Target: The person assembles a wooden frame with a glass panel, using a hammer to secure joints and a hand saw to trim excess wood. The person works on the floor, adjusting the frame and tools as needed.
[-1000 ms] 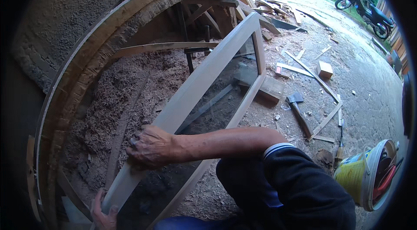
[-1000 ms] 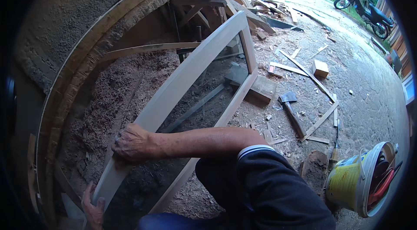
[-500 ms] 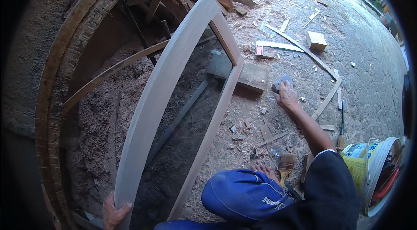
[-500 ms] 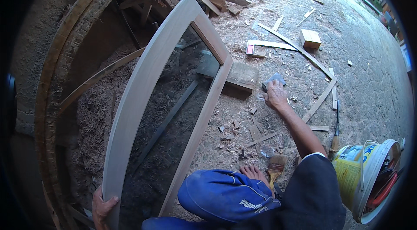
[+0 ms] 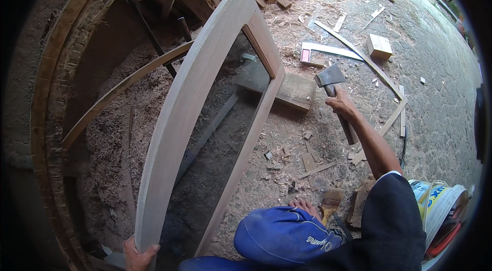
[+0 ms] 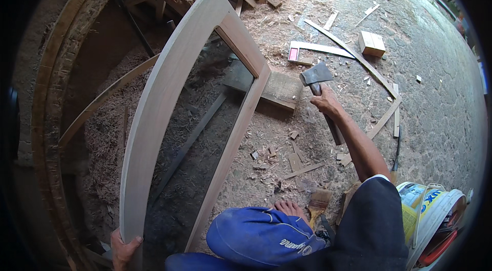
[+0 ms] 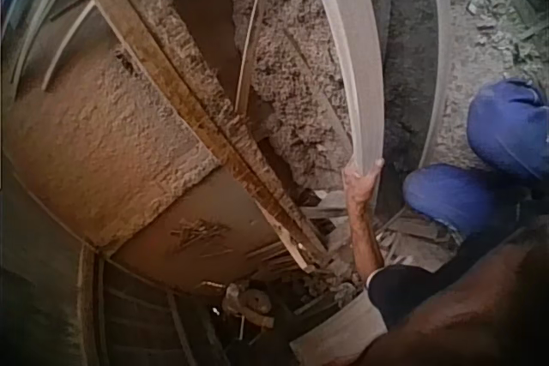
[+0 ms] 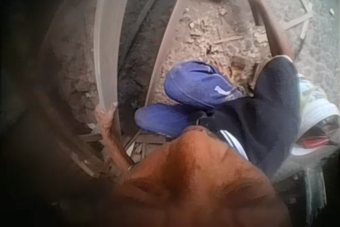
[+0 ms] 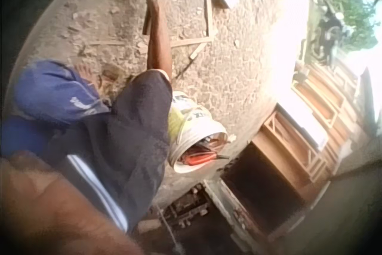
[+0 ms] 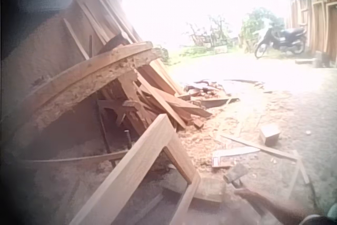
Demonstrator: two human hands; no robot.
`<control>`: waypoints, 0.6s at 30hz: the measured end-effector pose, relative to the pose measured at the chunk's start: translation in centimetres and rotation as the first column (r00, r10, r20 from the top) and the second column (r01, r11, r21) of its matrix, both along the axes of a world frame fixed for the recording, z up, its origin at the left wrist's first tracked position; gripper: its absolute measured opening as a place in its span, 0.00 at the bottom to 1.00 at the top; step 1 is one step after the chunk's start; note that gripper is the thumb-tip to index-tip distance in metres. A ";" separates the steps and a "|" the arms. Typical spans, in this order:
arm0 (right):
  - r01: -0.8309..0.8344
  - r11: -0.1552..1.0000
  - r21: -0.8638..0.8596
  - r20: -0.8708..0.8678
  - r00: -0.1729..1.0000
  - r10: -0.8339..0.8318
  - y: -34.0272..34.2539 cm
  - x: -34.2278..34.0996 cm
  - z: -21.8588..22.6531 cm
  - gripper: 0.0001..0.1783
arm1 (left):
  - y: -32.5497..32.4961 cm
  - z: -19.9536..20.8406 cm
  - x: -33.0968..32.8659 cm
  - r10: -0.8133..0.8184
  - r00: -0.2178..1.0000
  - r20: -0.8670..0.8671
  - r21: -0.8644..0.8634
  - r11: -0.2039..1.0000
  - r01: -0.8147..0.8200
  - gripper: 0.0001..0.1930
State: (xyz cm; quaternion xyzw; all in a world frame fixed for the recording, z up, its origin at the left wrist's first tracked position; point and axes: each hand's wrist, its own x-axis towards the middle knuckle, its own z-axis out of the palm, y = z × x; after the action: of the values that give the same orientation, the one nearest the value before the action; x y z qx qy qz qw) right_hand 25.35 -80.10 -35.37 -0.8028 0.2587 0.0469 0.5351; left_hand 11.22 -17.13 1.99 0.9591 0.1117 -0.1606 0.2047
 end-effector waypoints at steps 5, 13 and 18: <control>-0.301 0.825 -0.479 0.132 0.904 0.407 -2.1 11.8 4.6 0.21 | 0.9 -0.2 -0.5 -0.015 0.999 -0.034 0.084 0.996 0.017 0.25; -0.525 0.637 -0.565 -0.079 0.802 0.592 0.5 18.7 8.3 0.17 | 2.2 -0.4 -1.4 0.001 0.993 -0.118 0.071 0.997 0.007 0.24; -0.507 0.630 -0.589 -0.033 0.793 0.608 0.2 18.9 9.5 0.15 | 1.7 -0.3 -1.1 -0.005 0.988 -0.154 0.056 0.998 0.014 0.26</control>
State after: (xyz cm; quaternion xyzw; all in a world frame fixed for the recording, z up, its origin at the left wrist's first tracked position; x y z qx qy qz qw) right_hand 44.21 -79.87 -25.85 -0.9653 -0.0477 0.0630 0.2489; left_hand 10.12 -15.42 1.73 0.9498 0.1273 -0.2317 0.1673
